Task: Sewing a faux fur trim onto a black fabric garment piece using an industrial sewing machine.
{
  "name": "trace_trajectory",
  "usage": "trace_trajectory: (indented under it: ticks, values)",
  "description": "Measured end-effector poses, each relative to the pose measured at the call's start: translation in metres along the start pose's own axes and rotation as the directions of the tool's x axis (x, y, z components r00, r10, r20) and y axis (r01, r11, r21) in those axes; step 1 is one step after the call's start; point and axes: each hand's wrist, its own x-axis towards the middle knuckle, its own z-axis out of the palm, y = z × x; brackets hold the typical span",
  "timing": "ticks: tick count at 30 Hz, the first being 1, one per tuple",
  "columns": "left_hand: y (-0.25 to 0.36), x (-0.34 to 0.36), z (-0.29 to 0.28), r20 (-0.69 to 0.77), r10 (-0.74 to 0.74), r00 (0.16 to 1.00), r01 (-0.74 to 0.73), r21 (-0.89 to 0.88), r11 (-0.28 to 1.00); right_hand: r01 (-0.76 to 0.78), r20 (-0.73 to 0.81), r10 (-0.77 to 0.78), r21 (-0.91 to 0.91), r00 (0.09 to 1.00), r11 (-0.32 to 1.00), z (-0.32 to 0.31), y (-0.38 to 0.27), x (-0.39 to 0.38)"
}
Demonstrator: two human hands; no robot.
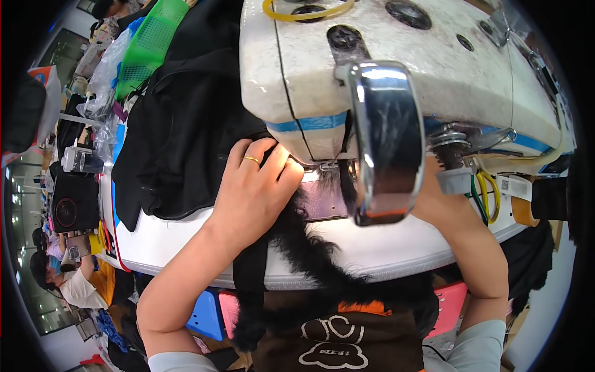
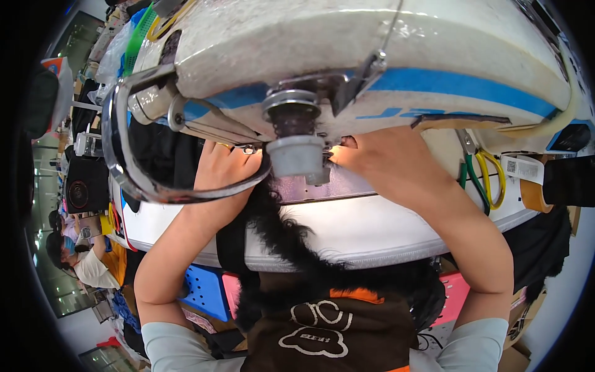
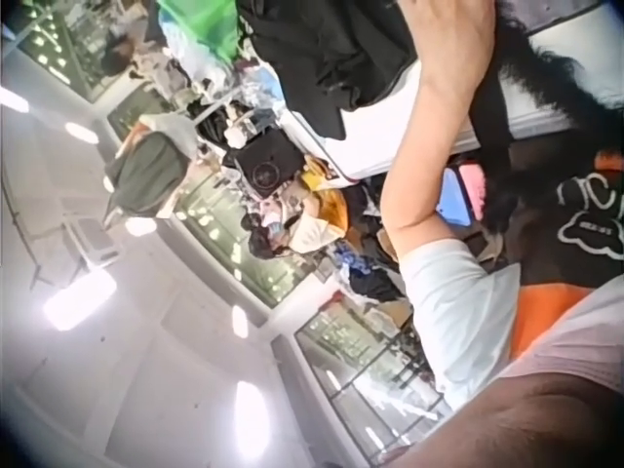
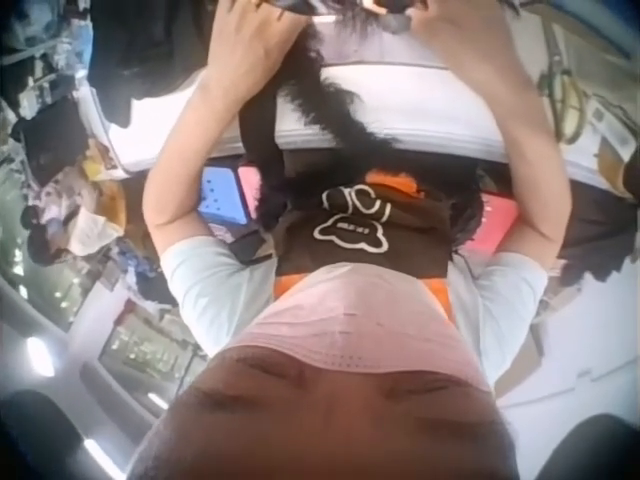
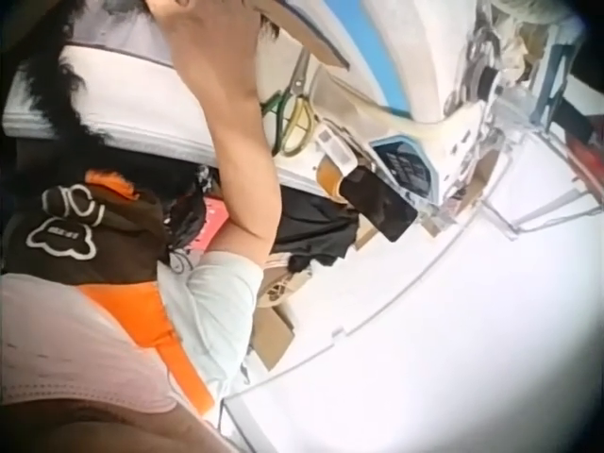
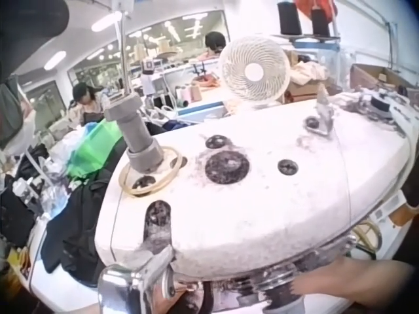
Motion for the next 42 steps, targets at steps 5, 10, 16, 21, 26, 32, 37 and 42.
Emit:
trace_trajectory:
  ticks: [5,10,16,21,26,32,37,42]
  values:
    - [-0.003,-0.002,-0.001,-0.01,0.015,1.0,-0.015,-0.043,0.999,-0.101,-0.034,0.108,0.164,0.994,0.981,0.005,-0.001,0.002]
    - [-0.004,-0.004,-0.002,0.014,0.016,1.0,-0.015,-0.054,0.998,0.007,-0.045,-0.014,-0.141,0.999,0.99,-0.003,-0.009,0.014]
    - [-0.007,-0.002,0.001,0.003,0.03,1.0,-0.03,-0.047,0.998,-0.018,-0.057,0.009,-0.17,0.998,0.985,-0.004,-0.007,0.014]
    - [-0.008,-0.002,0.003,-0.005,0.029,1.0,-0.029,-0.027,0.999,-0.025,-0.062,0.013,-0.197,0.998,0.98,-0.002,-0.006,0.013]
    - [-0.008,-0.003,0.007,-0.017,0.013,1.0,-0.013,-0.048,0.999,-0.017,-0.057,0.005,-0.206,0.998,0.978,-0.001,-0.006,0.01]
    - [-0.011,0.0,0.009,-0.082,0.051,0.995,-0.054,-0.035,0.998,-0.007,-0.055,-0.004,-0.203,0.998,0.979,-0.001,-0.003,0.004]
    - [-0.01,-0.001,0.005,-0.057,0.041,0.998,-0.043,-0.027,0.999,0.009,-0.087,-0.022,-0.151,0.996,0.988,-0.001,-0.005,0.009]
    - [-0.009,0.002,0.005,-0.058,0.049,0.997,-0.05,-0.013,0.999,0.027,-0.139,-0.041,-0.102,0.989,0.994,-0.005,-0.007,0.013]
